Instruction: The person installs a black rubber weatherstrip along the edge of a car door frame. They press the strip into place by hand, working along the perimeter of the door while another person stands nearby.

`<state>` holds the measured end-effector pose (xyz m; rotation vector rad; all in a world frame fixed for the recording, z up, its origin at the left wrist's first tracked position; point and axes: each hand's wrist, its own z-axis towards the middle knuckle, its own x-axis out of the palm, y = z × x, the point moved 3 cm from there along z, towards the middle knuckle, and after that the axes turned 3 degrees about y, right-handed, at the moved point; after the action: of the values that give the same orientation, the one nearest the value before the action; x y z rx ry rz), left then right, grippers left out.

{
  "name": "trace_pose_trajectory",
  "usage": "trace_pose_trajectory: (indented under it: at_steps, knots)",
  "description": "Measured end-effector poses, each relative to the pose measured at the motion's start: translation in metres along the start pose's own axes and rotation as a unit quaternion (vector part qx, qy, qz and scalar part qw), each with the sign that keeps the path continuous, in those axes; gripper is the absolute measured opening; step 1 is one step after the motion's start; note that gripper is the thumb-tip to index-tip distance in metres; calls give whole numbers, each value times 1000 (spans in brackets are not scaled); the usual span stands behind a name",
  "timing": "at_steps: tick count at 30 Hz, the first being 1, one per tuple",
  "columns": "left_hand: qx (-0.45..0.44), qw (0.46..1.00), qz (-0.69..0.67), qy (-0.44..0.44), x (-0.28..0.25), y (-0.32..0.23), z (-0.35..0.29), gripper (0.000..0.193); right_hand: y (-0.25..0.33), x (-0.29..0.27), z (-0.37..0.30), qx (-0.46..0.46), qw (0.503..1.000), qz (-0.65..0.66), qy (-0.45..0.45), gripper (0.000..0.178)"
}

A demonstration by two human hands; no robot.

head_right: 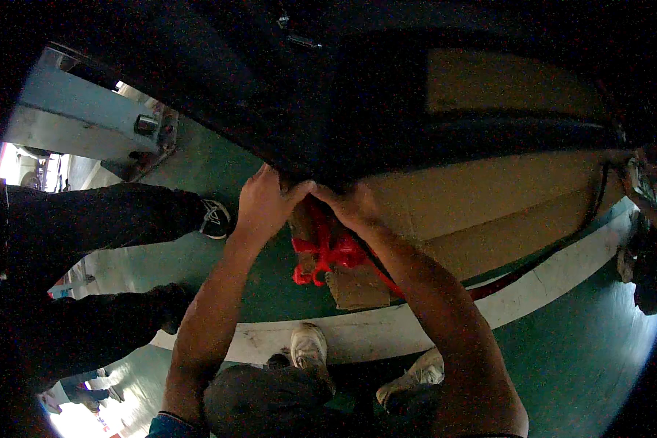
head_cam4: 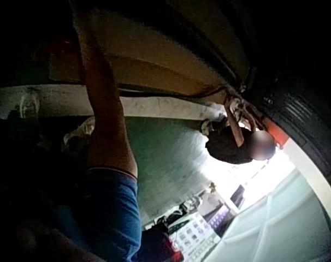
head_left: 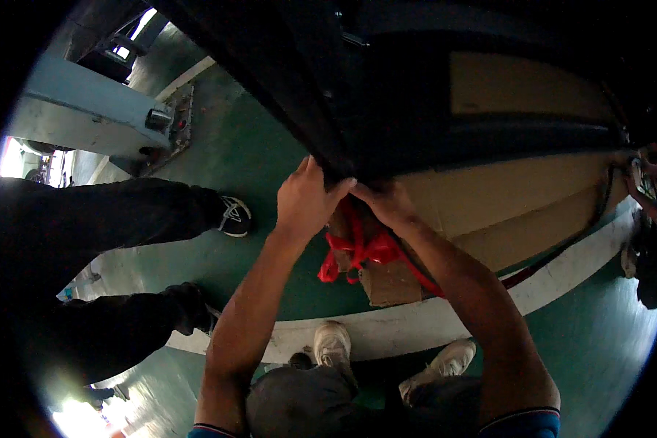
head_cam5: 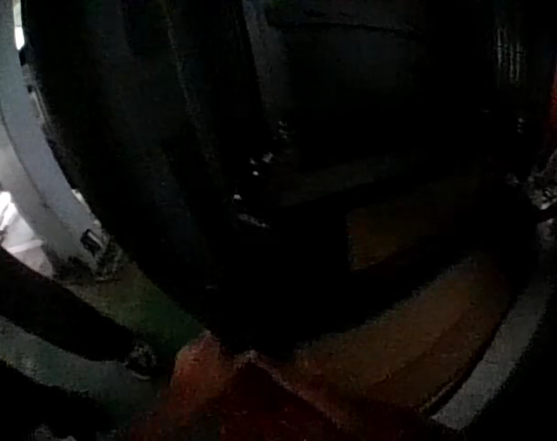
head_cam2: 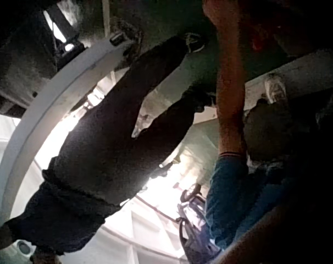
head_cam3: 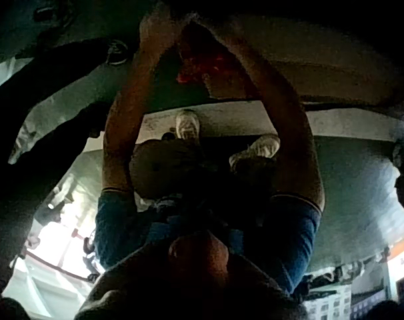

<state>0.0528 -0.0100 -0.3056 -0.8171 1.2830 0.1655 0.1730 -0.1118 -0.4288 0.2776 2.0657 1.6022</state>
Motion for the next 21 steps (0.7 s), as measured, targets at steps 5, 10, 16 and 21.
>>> trace_pose_trajectory:
  at_steps: [5, 10, 16, 21]
  knots:
    - [-25, 999, 18, 42, 11, 7, 6, 47, -4, 7, 4, 4, 997, 72, 13, 69]
    - [-39, 997, 49, 39, 15, 15, 6, 46, -1, 7, 3, 41, 998, 26, 42, 66]
    - [-18, 998, 57, 11, 30, 12, 11, 45, -30, 1, -1, 26, 988, 123, 91, 58]
    - [-5, 998, 62, -26, 30, 20, 6, 45, 9, -16, -37, 103, 945, 246, 189, 46]
